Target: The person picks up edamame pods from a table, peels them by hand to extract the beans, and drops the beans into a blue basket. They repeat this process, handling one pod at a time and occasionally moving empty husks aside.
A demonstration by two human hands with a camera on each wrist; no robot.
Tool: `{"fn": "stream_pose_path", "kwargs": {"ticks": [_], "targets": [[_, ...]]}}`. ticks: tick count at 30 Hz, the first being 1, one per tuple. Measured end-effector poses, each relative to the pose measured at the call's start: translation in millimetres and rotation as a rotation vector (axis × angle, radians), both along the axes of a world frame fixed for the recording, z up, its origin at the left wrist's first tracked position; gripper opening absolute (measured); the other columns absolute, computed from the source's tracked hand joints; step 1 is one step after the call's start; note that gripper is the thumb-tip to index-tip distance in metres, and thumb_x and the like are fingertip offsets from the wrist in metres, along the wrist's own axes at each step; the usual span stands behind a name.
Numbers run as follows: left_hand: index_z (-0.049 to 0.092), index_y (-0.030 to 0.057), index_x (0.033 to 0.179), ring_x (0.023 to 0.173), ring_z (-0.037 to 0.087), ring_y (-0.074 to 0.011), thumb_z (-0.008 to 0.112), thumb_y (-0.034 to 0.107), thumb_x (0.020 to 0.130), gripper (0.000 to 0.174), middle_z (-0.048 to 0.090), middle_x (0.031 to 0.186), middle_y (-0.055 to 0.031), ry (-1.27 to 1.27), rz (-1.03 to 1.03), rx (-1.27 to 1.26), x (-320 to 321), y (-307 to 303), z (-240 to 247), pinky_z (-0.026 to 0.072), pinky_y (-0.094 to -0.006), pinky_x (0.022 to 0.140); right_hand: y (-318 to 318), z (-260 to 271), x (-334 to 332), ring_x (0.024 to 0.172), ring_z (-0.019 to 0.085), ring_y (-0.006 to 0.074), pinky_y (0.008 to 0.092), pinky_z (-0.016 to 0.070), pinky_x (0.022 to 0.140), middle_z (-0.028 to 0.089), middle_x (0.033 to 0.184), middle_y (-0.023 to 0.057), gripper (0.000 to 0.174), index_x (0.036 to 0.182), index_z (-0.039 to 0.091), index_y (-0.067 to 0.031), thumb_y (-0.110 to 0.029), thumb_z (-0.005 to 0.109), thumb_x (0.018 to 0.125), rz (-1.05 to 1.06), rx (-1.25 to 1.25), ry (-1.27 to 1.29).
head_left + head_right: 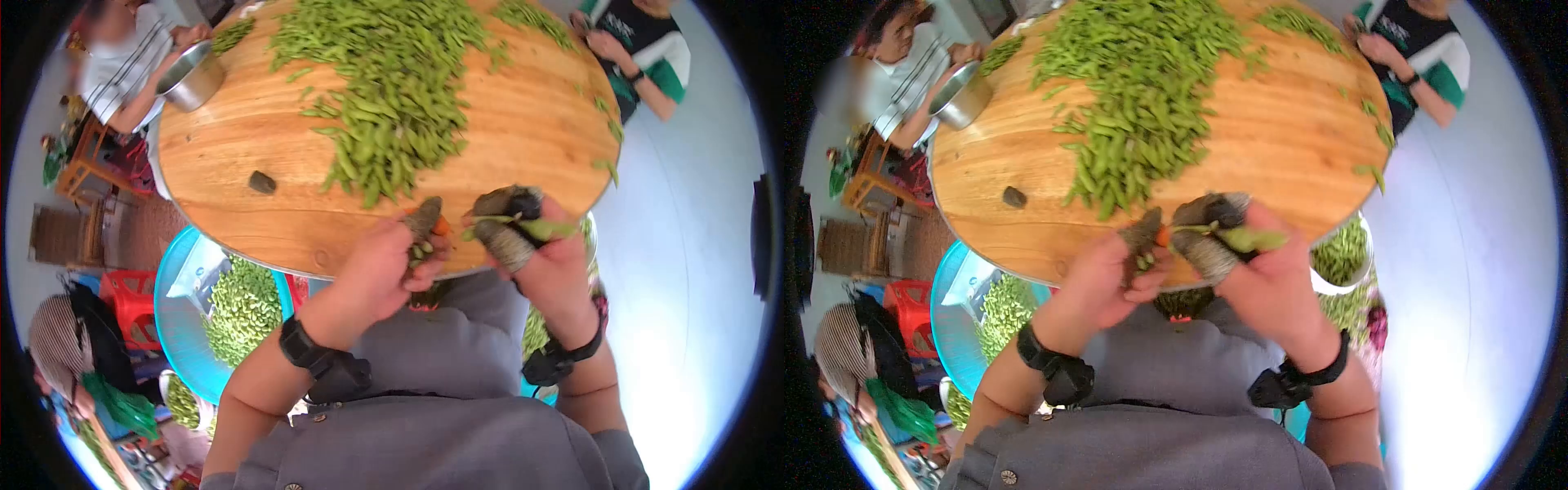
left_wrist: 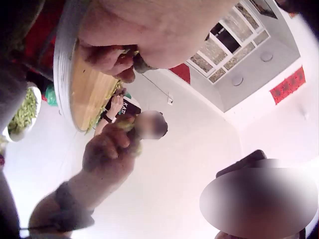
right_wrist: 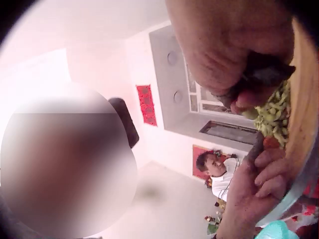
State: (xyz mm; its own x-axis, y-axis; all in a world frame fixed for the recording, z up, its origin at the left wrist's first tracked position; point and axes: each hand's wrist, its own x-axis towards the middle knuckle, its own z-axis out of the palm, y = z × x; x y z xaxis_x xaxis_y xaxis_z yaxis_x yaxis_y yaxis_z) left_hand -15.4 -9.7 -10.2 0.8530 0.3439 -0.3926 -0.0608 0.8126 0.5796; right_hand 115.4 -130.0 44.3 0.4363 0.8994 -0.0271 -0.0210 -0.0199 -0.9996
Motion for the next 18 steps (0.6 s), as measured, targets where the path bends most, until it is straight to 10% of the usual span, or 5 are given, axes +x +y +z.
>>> {"fn": "stream_pose_path", "kwargs": {"ticks": [6,12,18], "targets": [[0.052,0.0092,0.103,0.055,0.04,-0.0074,0.033,0.019,0.093,0.024,0.053,0.081,-0.0007,-0.091,0.095,-0.206,-4,12,-7,0.0291,-0.019,0.042,50,-25,-17,0.082,0.057,0.0088,0.0241,0.047,0.074,0.062,0.092,0.0034,0.024,0.099,0.059,0.0009,-0.001,0.065,0.077,0.08,0.171,-0.436],[0.051,0.0103,0.109,0.054,0.04,-0.0086,0.03,0.017,0.092,0.027,0.056,0.087,-0.002,-0.069,0.065,-0.18,-6,29,-7,0.0268,-0.0188,0.04,61,-17,-22,0.08,0.059,0.0103,0.0234,0.047,0.073,0.064,0.09,0.0039,0.021,0.101,0.06,0.0023,0.0,0.061,0.08,0.089,-0.046,-0.056],[0.051,0.0104,0.106,0.053,0.04,-0.0096,0.029,0.017,0.091,0.027,0.056,0.086,-0.0037,-0.003,0.142,-0.279,0,38,-7,0.0256,-0.019,0.04,70,-24,-17,0.077,0.06,0.0106,0.0232,0.0466,0.071,0.064,0.086,0.0043,0.02,0.1,0.06,0.0026,0.001,0.06,0.08,0.071,-0.052,-0.19]]}}
